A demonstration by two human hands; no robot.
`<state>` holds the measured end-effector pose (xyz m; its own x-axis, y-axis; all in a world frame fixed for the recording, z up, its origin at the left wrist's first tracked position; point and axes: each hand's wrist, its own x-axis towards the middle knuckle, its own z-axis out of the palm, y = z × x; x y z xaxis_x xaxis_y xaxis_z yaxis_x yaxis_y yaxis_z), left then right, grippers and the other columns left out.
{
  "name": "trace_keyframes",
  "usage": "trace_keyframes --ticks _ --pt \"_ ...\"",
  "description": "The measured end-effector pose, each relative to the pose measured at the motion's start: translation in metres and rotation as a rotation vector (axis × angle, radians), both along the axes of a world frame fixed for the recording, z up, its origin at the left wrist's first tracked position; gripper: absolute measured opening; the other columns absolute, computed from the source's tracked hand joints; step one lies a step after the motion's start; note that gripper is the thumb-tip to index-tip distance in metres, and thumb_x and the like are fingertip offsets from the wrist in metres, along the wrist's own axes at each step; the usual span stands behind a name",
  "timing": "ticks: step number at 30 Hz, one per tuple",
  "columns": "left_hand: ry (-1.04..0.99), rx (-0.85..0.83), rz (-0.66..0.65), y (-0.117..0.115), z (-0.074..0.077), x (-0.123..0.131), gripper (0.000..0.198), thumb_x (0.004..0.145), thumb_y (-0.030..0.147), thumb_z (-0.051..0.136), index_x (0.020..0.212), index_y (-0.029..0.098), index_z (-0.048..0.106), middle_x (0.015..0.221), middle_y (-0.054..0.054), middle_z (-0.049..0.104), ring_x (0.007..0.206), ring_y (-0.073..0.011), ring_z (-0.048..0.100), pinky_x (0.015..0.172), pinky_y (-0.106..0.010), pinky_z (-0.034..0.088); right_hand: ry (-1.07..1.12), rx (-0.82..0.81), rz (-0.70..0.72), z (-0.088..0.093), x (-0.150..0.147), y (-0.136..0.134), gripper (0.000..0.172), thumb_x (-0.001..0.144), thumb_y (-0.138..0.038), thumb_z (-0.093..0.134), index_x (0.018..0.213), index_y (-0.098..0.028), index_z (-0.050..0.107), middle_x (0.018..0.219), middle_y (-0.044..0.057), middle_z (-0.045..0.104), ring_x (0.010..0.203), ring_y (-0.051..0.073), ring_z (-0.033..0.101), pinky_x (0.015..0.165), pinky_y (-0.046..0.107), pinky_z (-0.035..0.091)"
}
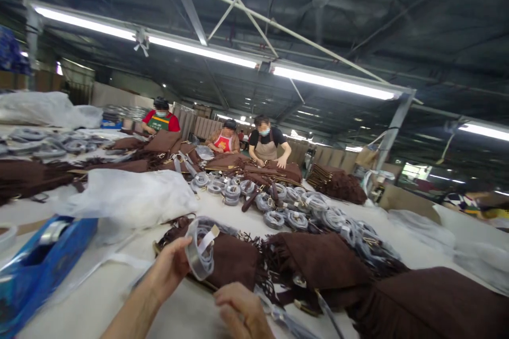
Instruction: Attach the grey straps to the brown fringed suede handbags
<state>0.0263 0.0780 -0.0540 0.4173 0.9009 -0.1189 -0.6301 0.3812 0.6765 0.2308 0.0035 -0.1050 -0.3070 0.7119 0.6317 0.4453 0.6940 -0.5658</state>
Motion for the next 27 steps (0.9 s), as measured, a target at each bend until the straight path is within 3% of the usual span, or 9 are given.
trace_keyframes --ticks 3,5,7,9,12,15,18,23,27 --pt "0.114 0.035 -0.007 -0.006 0.002 0.006 0.020 0.070 0.024 0.066 0.085 0.013 0.071 0.074 -0.006 0.076 0.067 -0.0225 0.070 0.065 -0.028 0.049 0.449 -0.288 -0.265 0.033 -0.017 0.010 0.031 0.089 -0.047 0.052 0.094 -0.020 0.066 0.075 0.001 0.063 0.065 0.015 0.056 0.059 0.024 0.045" --pt "0.143 0.085 -0.038 -0.009 0.002 0.009 0.024 0.067 0.026 0.069 0.087 0.014 0.071 0.078 -0.006 0.077 0.071 -0.0231 0.070 0.067 -0.028 0.049 0.604 -0.405 -0.246 0.052 -0.028 0.023 0.034 0.077 -0.047 0.066 0.094 -0.018 0.066 0.068 -0.002 0.059 0.057 0.013 0.050 0.051 0.022 0.040" --pt "0.155 0.117 -0.047 -0.009 -0.002 0.009 0.028 0.063 0.027 0.071 0.088 0.014 0.071 0.079 -0.006 0.077 0.073 -0.0233 0.070 0.067 -0.028 0.047 0.679 -0.459 -0.197 0.061 -0.035 0.036 0.030 0.069 -0.044 0.072 0.079 -0.017 0.066 0.058 -0.004 0.054 0.052 0.011 0.045 0.046 0.021 0.035" --pt "0.158 0.099 -0.043 -0.005 -0.007 0.009 0.031 0.063 0.029 0.071 0.089 0.013 0.071 0.079 -0.007 0.077 0.075 -0.0236 0.069 0.069 -0.028 0.047 0.736 -0.476 -0.181 0.062 -0.038 0.044 0.029 0.067 -0.042 0.073 0.064 -0.016 0.062 0.053 -0.005 0.051 0.049 0.009 0.041 0.043 0.019 0.031" --pt "0.144 0.029 -0.028 0.005 -0.014 0.007 0.035 0.065 0.031 0.067 0.093 0.011 0.071 0.083 -0.009 0.077 0.078 -0.0239 0.069 0.071 -0.029 0.047 0.812 -0.492 -0.171 0.055 -0.035 0.049 0.031 0.066 -0.045 0.074 0.065 -0.015 0.062 0.056 -0.004 0.057 0.045 0.006 0.039 0.040 0.018 0.029" --pt "0.120 -0.007 -0.022 0.013 -0.017 0.005 0.031 0.068 0.029 0.065 0.094 0.012 0.070 0.083 -0.008 0.077 0.079 -0.0237 0.069 0.070 -0.029 0.047 0.941 -0.560 -0.122 0.048 -0.027 0.052 0.036 0.062 -0.047 0.077 0.071 -0.016 0.063 0.075 0.002 0.068 0.055 0.009 0.053 0.042 0.018 0.039" --pt "0.111 -0.002 -0.013 0.016 -0.016 0.000 0.019 0.072 0.028 0.064 0.083 0.012 0.070 0.075 -0.008 0.076 0.071 -0.0223 0.069 0.069 -0.030 0.049 1.106 -0.609 -0.055 0.050 -0.008 0.059 0.039 0.056 -0.044 0.085 0.073 -0.017 0.062 0.087 0.006 0.071 0.073 0.014 0.065 0.056 0.020 0.053" --pt "0.062 0.015 0.031 0.020 -0.010 -0.012 0.012 0.074 0.024 0.067 0.067 0.014 0.066 0.062 -0.003 0.070 0.060 -0.0176 0.065 0.066 -0.027 0.049 0.987 -0.478 -0.127 0.061 0.046 0.065 0.035 0.062 -0.045 0.082 0.070 -0.019 0.058 0.084 0.001 0.069 0.064 0.010 0.062 0.062 0.023 0.056" --pt "0.007 0.117 -0.044 0.016 0.002 -0.015 0.027 0.074 0.032 0.071 0.056 0.016 0.058 0.052 0.002 0.058 0.051 -0.0133 0.055 0.059 -0.025 0.047 0.715 -0.483 -0.192 0.059 0.072 0.065 0.024 0.069 -0.035 0.077 0.066 -0.017 0.061 0.068 0.001 0.066 0.062 0.015 0.061 0.058 0.028 0.054"
